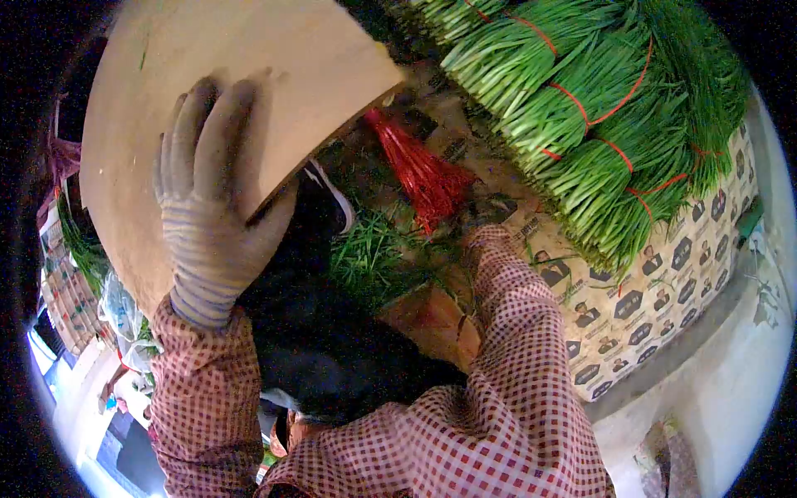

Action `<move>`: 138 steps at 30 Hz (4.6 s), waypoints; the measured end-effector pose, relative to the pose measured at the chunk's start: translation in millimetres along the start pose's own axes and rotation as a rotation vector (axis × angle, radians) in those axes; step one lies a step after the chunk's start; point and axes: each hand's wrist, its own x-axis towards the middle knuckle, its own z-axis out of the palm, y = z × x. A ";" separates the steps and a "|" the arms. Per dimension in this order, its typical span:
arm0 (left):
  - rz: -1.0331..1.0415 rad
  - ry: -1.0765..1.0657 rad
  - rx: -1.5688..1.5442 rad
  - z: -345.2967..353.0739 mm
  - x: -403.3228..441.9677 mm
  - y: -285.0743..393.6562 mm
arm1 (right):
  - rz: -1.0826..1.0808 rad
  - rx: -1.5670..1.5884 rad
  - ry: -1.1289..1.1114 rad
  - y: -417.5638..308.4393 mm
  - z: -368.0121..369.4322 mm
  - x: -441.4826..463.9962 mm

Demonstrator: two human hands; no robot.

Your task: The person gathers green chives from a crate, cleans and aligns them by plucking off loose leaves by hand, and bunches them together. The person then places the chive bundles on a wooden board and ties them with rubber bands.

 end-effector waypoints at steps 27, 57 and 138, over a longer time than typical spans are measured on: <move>-0.184 0.196 -0.338 -3.8 -102.5 -104.7 | -0.763 0.049 0.080 -230.8 -309.2 -147.3; -1.954 0.758 -0.822 13.0 -690.1 102.1 | -0.851 -0.658 -0.054 -500.2 -223.5 -29.3; -2.376 0.375 -0.405 149.6 -839.6 -120.3 | -1.885 -0.738 -0.517 -676.3 222.8 -288.0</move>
